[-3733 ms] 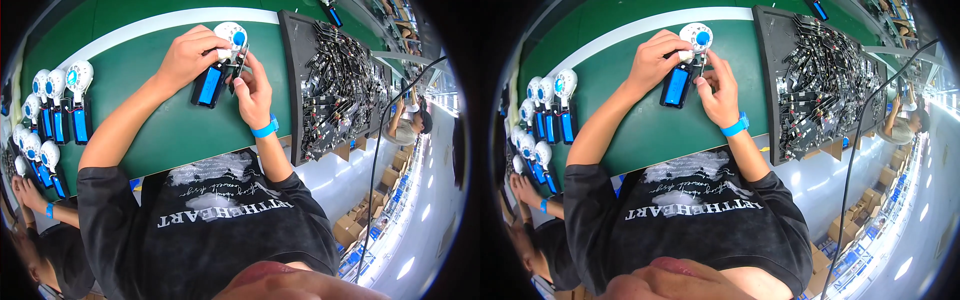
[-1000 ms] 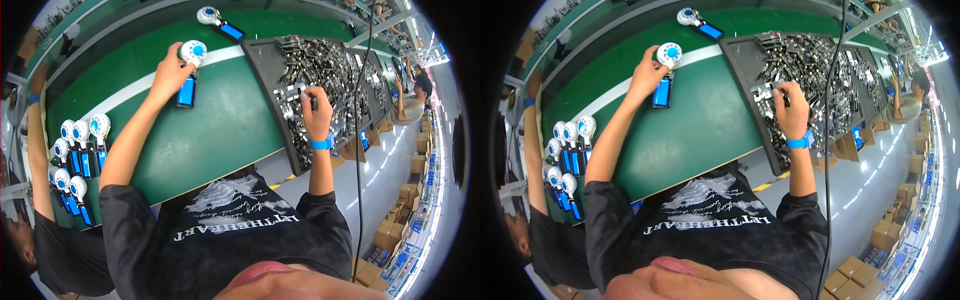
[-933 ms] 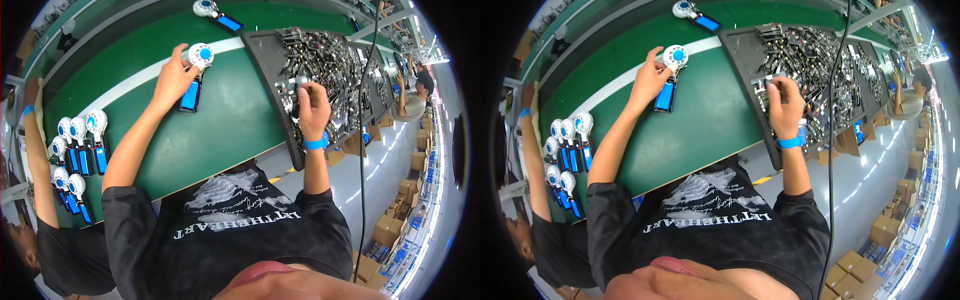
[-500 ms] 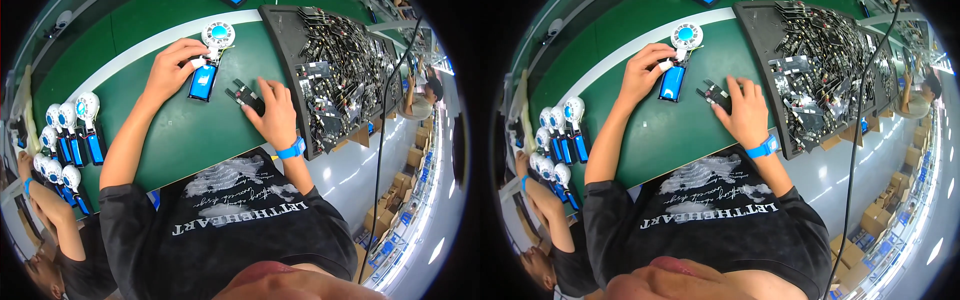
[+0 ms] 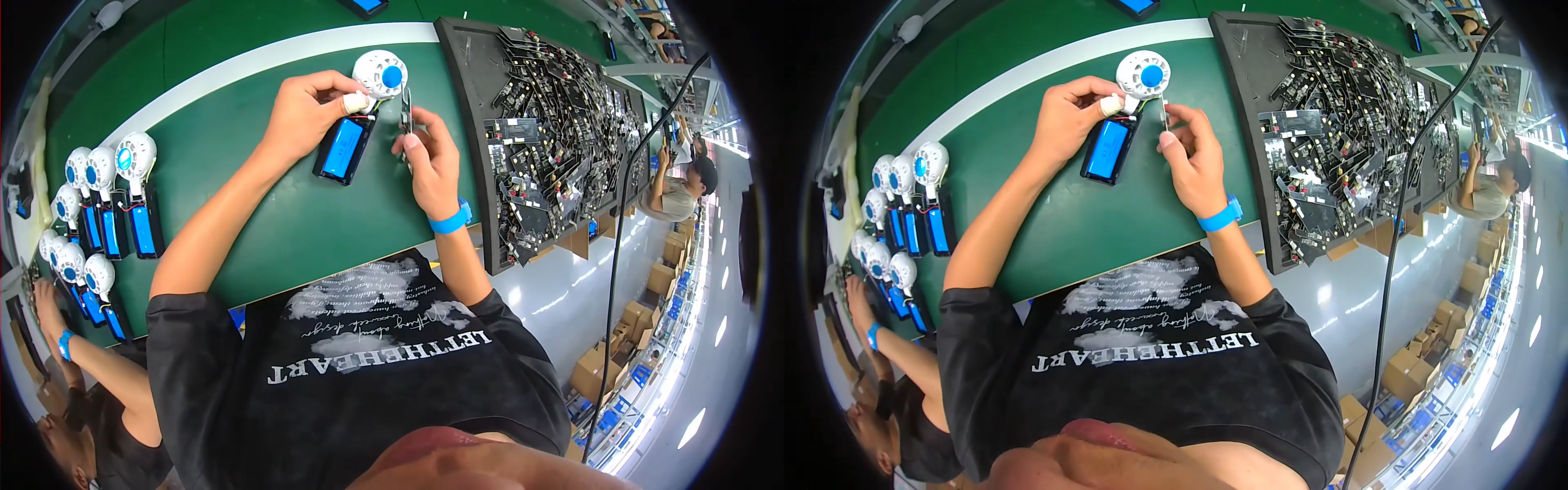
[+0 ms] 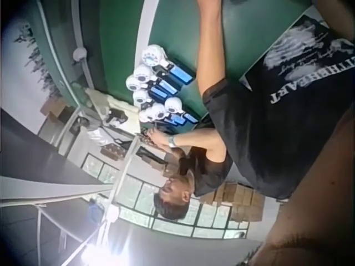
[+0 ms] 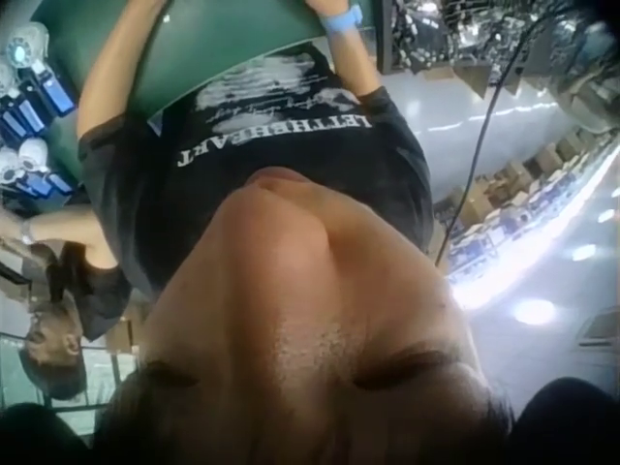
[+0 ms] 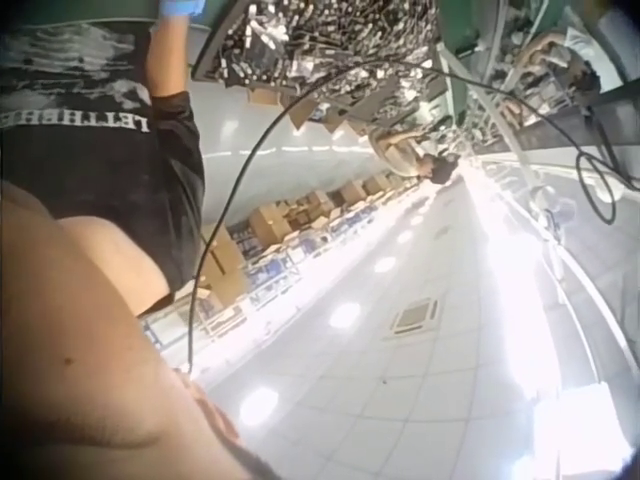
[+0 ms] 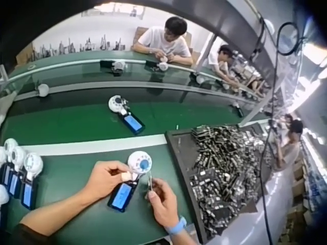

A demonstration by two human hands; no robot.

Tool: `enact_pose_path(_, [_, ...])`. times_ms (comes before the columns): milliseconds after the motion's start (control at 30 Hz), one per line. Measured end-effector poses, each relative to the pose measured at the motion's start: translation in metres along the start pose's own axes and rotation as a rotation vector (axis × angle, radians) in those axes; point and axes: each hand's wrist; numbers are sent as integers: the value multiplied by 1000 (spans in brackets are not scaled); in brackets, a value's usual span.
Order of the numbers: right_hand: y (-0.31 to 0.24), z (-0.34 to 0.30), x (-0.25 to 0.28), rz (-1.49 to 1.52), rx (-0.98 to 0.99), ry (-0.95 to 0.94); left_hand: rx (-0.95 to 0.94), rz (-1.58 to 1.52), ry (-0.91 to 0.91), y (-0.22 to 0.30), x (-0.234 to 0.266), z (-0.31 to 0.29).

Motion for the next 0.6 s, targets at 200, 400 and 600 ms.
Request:
enact_pose_path(200, [8,3,-3,158,41,-23,-41,156,-54,10,-11,-7])
enact_pose_path(400, [3,4,-7,187,89,-17,-220,317,-88,4,-3,-10])
enact_pose_path(600, [1,-4,-8,177,90,-56,-348,599,-90,17,-6,-11])
Point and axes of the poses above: each hand's wrist, its own z-axis towards the middle knuckle, its own x-axis out of the back of the hand, y = z × x, and after that the axes turned 10 degrees about -y, right-handed
